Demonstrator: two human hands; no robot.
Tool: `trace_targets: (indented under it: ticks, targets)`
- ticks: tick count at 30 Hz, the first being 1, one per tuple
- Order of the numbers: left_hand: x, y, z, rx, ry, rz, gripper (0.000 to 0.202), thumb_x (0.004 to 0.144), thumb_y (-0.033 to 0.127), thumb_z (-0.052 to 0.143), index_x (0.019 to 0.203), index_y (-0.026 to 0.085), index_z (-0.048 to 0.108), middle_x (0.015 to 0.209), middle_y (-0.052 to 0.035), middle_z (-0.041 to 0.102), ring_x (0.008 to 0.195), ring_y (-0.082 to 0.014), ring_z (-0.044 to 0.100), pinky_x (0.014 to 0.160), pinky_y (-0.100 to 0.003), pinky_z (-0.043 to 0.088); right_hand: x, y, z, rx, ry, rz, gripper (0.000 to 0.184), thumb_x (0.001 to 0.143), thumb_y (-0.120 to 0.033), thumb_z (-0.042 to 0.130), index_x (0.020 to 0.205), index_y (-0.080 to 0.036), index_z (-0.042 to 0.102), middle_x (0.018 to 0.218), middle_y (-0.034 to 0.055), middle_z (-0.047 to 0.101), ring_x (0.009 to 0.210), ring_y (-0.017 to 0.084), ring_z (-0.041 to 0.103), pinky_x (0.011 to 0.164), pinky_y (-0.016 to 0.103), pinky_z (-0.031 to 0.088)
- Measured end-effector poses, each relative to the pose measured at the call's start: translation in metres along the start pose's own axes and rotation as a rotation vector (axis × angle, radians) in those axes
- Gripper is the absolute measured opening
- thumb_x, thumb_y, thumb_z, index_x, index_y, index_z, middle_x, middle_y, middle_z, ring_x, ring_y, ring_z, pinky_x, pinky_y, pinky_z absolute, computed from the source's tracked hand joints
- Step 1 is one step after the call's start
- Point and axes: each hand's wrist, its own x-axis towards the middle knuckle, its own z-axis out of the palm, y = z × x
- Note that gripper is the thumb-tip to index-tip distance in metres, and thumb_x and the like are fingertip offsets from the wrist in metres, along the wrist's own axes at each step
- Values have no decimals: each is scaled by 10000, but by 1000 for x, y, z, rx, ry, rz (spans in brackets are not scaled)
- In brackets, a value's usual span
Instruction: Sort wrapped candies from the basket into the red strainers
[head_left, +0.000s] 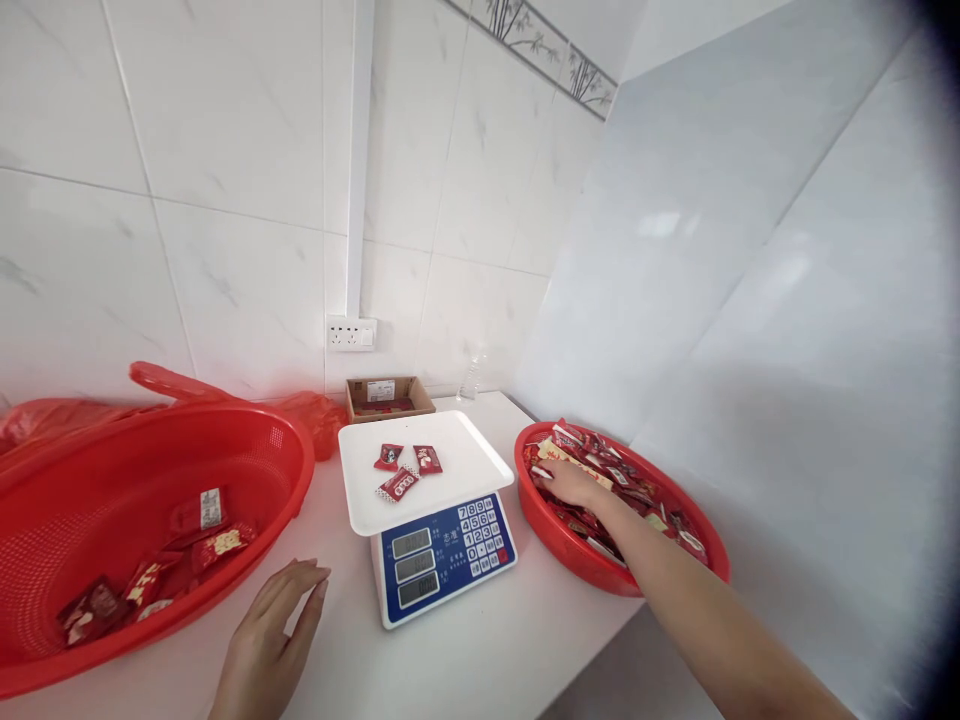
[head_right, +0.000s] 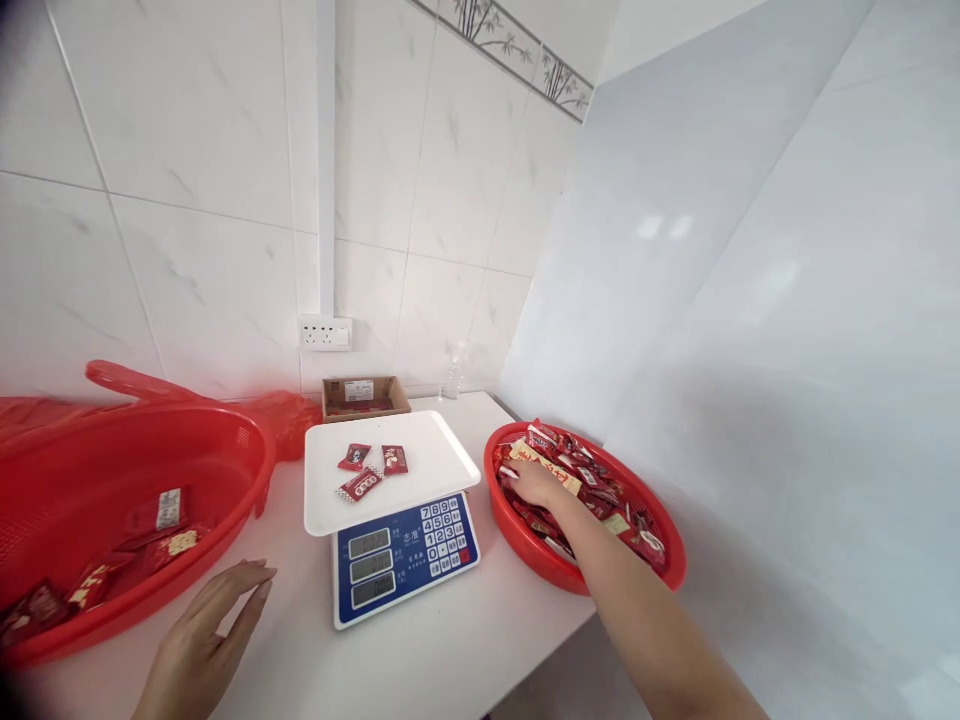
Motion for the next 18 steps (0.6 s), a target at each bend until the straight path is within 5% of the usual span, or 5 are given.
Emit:
trace_targets:
  ticks: [7, 18]
  targets:
    - [1, 0, 2, -19, -12, -18, 228, 861, 378, 444, 867, 225, 613, 837, -30, 686, 807, -168, 657, 686, -224, 526, 3, 16, -35, 45, 176, 67, 296, 832, -368, 422, 861, -159, 631, 909, 86, 695, 845, 218, 632, 740, 283, 442]
    - [2, 2, -2, -62, -18, -47, 197, 859, 342, 456, 870, 215, 605, 831, -43, 677, 812, -176, 649, 710, -252, 528, 6, -3, -51, 81, 318, 131, 329, 833, -419, 394, 817, -179, 618, 856, 91, 696, 784, 219, 630, 661, 272, 424]
